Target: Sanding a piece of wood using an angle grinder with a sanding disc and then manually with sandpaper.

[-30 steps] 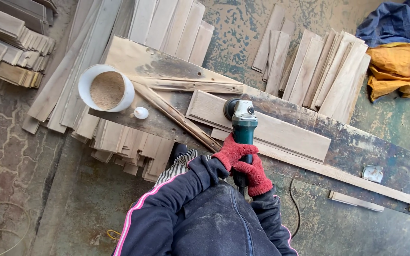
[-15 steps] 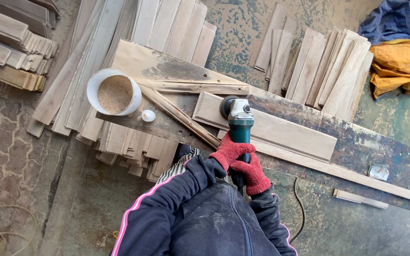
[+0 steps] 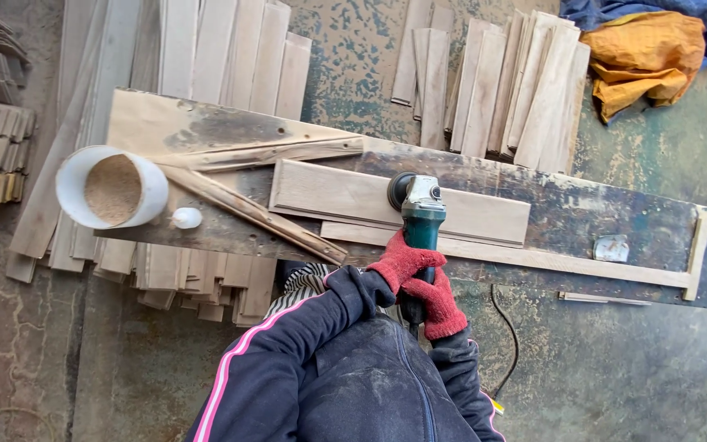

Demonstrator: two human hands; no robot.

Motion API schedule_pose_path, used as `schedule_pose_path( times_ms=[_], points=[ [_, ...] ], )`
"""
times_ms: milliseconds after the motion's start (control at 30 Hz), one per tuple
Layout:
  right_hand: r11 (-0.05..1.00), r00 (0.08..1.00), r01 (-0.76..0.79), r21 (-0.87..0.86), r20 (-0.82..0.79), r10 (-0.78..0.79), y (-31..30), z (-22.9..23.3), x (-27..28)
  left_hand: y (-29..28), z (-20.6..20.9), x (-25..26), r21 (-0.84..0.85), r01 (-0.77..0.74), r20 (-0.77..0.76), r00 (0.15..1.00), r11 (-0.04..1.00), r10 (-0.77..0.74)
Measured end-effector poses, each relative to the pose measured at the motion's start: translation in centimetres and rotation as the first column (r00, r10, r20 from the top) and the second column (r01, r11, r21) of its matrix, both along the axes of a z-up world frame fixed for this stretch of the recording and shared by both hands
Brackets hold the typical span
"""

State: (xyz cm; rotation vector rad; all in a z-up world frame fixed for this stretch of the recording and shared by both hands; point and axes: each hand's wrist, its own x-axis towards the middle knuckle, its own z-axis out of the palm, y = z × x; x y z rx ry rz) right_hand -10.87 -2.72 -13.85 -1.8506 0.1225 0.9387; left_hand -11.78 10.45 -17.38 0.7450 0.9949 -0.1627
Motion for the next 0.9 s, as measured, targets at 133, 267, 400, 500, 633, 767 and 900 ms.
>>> schedule_pose_path(
  times_ms=[133,267,400,500,633,767,900],
  points=[
    [0.996,0.996,0.084,0.030,-0.009,-0.083,-1.3,2.4,1.8,-3.4,-1.4,3.1,-0.092,-0.168,0.022,0.985,0.981,0.171],
    [0.983,0.985,0.170,0.072,-0.024,-0.169,-4.0,1.8,4.1,-6.1,-2.3,5.8,-0.090,-0.047,0.031,0.998,0.995,0.050],
    [0.979,0.982,0.187,0.079,-0.007,-0.187,-6.3,0.8,5.8,-9.0,-5.2,8.5,-0.177,-0.104,0.053,0.992,0.979,0.115],
    [0.985,0.987,0.159,0.074,-0.004,-0.159,-6.5,0.6,5.9,-9.0,-5.0,8.2,-0.193,-0.129,0.040,0.989,0.973,0.139],
    [0.993,0.994,0.106,0.048,-0.014,-0.106,-4.9,1.6,4.5,-6.9,-1.5,5.6,0.025,0.011,0.011,1.000,1.000,-0.011],
    [0.996,0.998,0.027,0.089,-0.063,-0.022,-1.8,2.3,2.4,-4.2,-0.8,2.0,-0.098,-0.238,0.013,0.971,0.966,0.241],
    [0.986,0.988,-0.056,0.157,-0.134,0.078,-0.7,0.1,0.7,-2.4,-1.2,-1.6,0.023,-0.220,-0.093,0.971,0.975,0.221]
  ],
)
